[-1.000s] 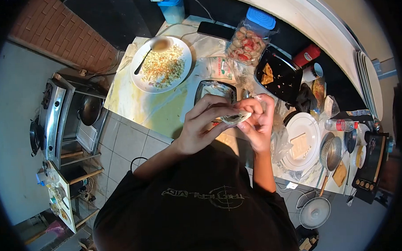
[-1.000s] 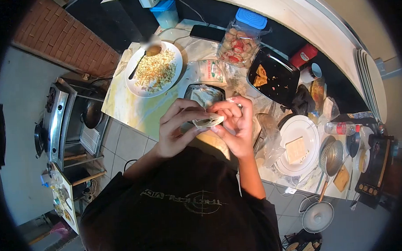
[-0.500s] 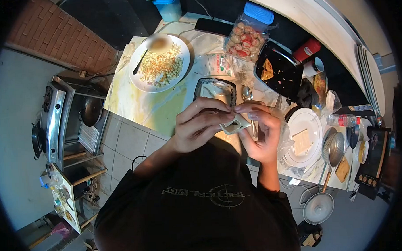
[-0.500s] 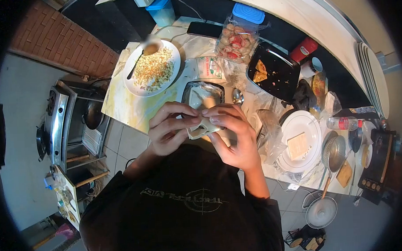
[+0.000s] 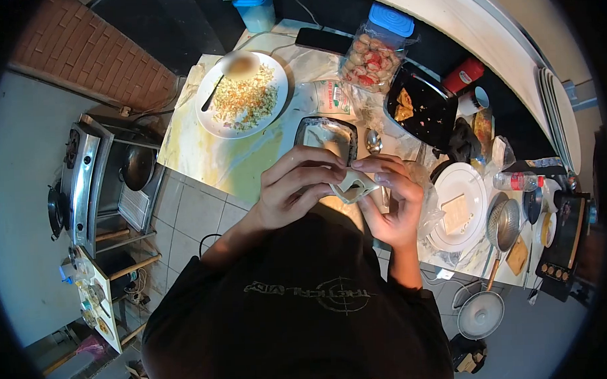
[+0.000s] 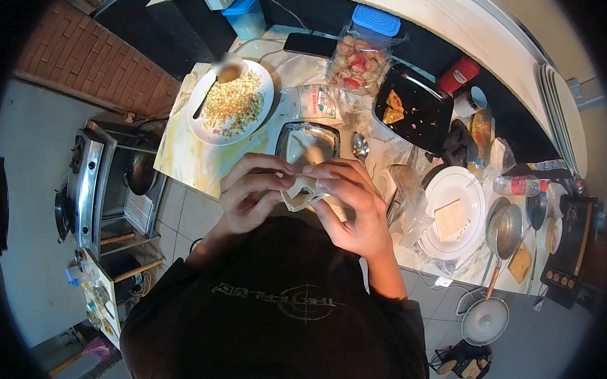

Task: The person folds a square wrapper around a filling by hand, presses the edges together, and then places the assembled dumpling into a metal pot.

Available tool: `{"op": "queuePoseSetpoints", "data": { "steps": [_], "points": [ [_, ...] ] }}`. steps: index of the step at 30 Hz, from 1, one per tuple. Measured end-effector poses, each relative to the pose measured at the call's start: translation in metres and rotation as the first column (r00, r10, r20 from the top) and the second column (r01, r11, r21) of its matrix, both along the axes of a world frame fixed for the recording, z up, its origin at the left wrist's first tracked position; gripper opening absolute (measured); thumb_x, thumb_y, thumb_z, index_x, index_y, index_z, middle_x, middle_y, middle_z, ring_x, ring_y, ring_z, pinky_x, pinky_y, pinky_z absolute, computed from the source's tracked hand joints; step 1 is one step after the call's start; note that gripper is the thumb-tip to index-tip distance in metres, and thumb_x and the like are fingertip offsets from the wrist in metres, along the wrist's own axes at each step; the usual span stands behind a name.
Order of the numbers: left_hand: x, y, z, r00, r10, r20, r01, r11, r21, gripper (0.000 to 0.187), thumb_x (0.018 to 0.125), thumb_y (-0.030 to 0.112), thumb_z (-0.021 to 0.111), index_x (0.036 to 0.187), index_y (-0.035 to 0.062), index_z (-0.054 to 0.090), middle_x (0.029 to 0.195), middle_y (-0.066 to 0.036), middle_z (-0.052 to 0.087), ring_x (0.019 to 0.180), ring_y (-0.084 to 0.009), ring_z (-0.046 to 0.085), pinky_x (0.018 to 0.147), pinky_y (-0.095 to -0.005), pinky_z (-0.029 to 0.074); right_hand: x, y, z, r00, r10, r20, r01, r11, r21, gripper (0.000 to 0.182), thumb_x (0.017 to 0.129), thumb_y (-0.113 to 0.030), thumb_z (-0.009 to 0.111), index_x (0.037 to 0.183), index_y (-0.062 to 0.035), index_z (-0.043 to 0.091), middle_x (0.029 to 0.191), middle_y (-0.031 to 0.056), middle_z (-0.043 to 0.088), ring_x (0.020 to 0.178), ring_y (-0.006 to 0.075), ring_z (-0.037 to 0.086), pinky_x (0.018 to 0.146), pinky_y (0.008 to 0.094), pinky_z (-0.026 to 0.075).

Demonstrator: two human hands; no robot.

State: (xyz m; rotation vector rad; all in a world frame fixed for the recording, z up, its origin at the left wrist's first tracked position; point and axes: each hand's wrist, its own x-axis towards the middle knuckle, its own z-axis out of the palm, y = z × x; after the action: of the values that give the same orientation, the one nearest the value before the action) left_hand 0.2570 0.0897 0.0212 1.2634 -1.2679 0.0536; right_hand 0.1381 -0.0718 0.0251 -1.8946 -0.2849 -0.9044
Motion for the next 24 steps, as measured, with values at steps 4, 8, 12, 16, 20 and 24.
{"op": "queuePoseSetpoints", "data": {
  "steps": [4, 8, 12, 16, 20, 24],
  "points": [
    [-0.007, -0.003, -0.008, 0.961, -0.051, -0.272, 0.039, 0.998, -0.049, 0.036, 0.076, -0.003, 0.076, 0.11, -0.0031, 0.062, 0.112, -0.017, 0.061, 0.099, -0.0242, 0.065, 0.085, -0.0324, 0.054, 0.002, 0.005, -0.009, 0.997, 0.073, 0.018, -0.076, 0.98, 0.184, 0.049, 0.076, 0.011, 0.068, 0.117, -0.0048, 0.048, 0.11, 0.021, 0.067, 0.103, 0.0364, 0.065, 0.089, 0.0446, 0.051],
    [-0.005, -0.007, -0.002, 0.956, -0.016, -0.292, 0.071, 0.982, 0.178, 0.038, 0.081, -0.004, 0.071, 0.118, -0.0035, 0.06, 0.118, -0.014, 0.057, 0.103, -0.0212, 0.062, 0.09, -0.0315, 0.052, 0.003, 0.008, -0.014, 0.998, 0.059, 0.007, -0.059, 0.986, 0.154, 0.051, 0.078, 0.013, 0.064, 0.12, -0.0051, 0.042, 0.112, 0.0236, 0.063, 0.105, 0.0366, 0.063, 0.094, 0.0464, 0.048],
    [-0.007, -0.008, -0.008, 0.896, -0.11, -0.43, 0.167, 0.981, 0.096, 0.043, 0.082, -0.006, 0.069, 0.123, -0.0031, 0.06, 0.123, -0.013, 0.055, 0.114, -0.0227, 0.059, 0.095, -0.0317, 0.051, 0.005, 0.011, -0.012, 0.996, -0.08, 0.043, 0.08, 0.997, -0.002, 0.048, 0.076, 0.01, 0.068, 0.117, -0.0046, 0.048, 0.113, 0.0218, 0.065, 0.1, 0.0367, 0.063, 0.091, 0.0446, 0.049],
    [-0.005, -0.008, -0.01, 0.91, -0.16, -0.382, 0.187, 0.982, 0.035, 0.042, 0.082, -0.006, 0.068, 0.123, -0.0031, 0.06, 0.124, -0.014, 0.055, 0.117, -0.0236, 0.058, 0.096, -0.0331, 0.051, -0.002, 0.014, -0.008, 0.992, -0.121, -0.031, 0.121, 0.992, 0.02, 0.046, 0.076, 0.01, 0.068, 0.116, -0.0049, 0.05, 0.112, 0.0213, 0.064, 0.098, 0.0354, 0.062, 0.088, 0.0434, 0.049],
    [-0.006, -0.009, -0.009, 0.925, -0.115, -0.362, 0.144, 0.988, 0.054, 0.039, 0.081, -0.006, 0.069, 0.12, -0.0027, 0.063, 0.123, -0.014, 0.056, 0.116, -0.0246, 0.059, 0.097, -0.0345, 0.052, -0.006, 0.011, 0.004, 0.991, -0.095, -0.093, 0.092, 0.995, -0.038, 0.041, 0.075, 0.009, 0.07, 0.111, -0.0054, 0.057, 0.117, 0.0211, 0.061, 0.098, 0.0345, 0.062, 0.086, 0.0418, 0.049],
    [-0.005, -0.009, -0.01, 0.95, -0.042, -0.311, 0.078, 0.992, 0.103, 0.038, 0.08, -0.005, 0.07, 0.117, -0.0018, 0.064, 0.12, -0.014, 0.058, 0.113, -0.0248, 0.06, 0.095, -0.0343, 0.052, -0.005, 0.012, 0.006, 0.987, -0.088, -0.133, 0.08, 0.995, -0.059, 0.037, 0.074, 0.007, 0.072, 0.107, -0.0046, 0.061, 0.121, 0.0213, 0.059, 0.1, 0.0343, 0.062, 0.087, 0.0403, 0.05]
  ]
}}
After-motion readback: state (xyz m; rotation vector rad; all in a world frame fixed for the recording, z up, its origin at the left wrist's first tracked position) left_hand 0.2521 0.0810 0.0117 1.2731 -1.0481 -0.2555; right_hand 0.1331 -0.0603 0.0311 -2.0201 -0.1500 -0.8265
